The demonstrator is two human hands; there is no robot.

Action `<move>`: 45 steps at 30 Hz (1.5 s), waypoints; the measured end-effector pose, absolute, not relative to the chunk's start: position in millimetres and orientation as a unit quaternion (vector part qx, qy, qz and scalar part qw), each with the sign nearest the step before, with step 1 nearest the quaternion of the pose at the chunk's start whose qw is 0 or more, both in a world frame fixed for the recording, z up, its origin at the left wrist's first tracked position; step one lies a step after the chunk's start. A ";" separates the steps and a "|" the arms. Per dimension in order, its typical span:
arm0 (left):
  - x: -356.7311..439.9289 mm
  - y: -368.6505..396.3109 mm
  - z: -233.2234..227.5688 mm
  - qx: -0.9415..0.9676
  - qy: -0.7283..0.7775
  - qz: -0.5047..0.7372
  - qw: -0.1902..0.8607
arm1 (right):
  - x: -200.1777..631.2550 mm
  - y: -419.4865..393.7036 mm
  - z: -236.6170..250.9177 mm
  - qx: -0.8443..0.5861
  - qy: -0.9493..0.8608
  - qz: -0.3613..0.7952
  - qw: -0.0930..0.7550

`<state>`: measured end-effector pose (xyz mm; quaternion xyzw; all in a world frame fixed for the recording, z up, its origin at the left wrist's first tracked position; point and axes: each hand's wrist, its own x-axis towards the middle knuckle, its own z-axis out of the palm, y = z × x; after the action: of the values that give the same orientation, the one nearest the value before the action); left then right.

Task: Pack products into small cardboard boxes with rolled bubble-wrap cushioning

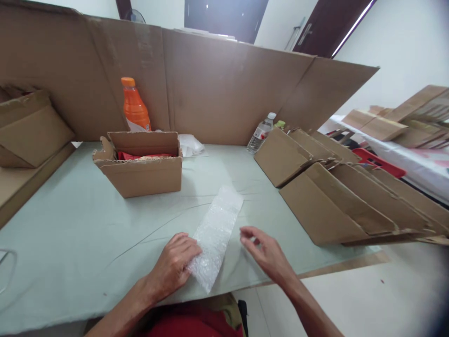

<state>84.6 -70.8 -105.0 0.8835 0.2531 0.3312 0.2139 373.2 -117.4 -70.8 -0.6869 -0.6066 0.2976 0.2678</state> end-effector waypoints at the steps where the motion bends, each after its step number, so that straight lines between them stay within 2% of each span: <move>1: 83.9 -77.5 -102.5 0.884 0.257 0.327 0.214 | 378.6 -106.8 -72.8 -0.689 -0.636 0.237 0.254; 4: 81.4 -100.8 -94.3 0.887 0.275 0.295 0.226 | 368.3 -71.5 -83.0 -0.630 -0.737 0.158 0.187; 8: 75.7 -121.6 -81.8 0.883 0.294 0.234 0.282 | 322.2 -41.0 -87.1 -0.535 -0.824 0.140 0.128; 11: 68.2 -117.1 -70.3 0.842 0.343 0.220 0.354 | 309.9 -42.1 -80.6 -0.515 -0.829 0.160 0.145; 14: 63.5 -99.7 -59.3 0.773 0.416 0.212 0.429 | 324.8 -57.2 -74.6 -0.514 -0.796 0.251 0.197; 16: 65.2 -89.1 -54.0 0.760 0.432 0.199 0.443 | 336.3 -67.3 -71.8 -0.504 -0.776 0.309 0.221; 18: 70.2 -84.1 -50.5 0.776 0.414 0.185 0.438 | 339.3 -71.0 -69.9 -0.501 -0.778 0.297 0.234; 20: 75.6 -85.8 -48.1 0.798 0.385 0.168 0.432 | 331.2 -64.8 -69.0 -0.501 -0.803 0.233 0.223; 25: 78.1 -98.4 -45.2 0.834 0.350 0.147 0.401 | 288.0 -22.9 -74.6 -0.444 -0.879 0.147 0.096; 27: 76.4 -96.6 -45.3 0.835 0.352 0.152 0.393 | 276.6 -9.4 -81.2 -0.437 -0.884 0.146 0.082; 29: 75.1 -88.5 -45.5 0.820 0.374 0.146 0.407 | 274.9 -2.5 -88.0 -0.437 -0.877 0.166 0.111; 33: 76.9 -60.7 -45.8 0.790 0.410 0.111 0.442 | 297.4 -12.4 -88.3 -0.445 -0.834 0.228 0.231; 36: 83.2 -38.1 -48.4 0.805 0.428 0.087 0.402 | 321.2 -41.4 -73.5 -0.479 -0.782 0.248 0.310; 39: 90.6 -21.1 -55.2 0.821 0.449 0.058 0.348 | 334.7 -78.9 -58.6 -0.508 -0.755 0.203 0.362; 42: 96.5 -14.7 -66.0 0.836 0.467 0.038 0.286 | 332.8 -107.0 -58.4 -0.469 -0.801 0.166 0.333; 45: 99.7 -19.4 -76.1 0.842 0.479 0.042 0.246 | 321.2 -113.7 -74.2 -0.415 -0.863 0.171 0.231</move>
<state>99.7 -19.4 -76.1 0.8418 0.4786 0.0418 0.2459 321.2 -113.7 -74.2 -0.4155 -0.8629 0.1713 0.2312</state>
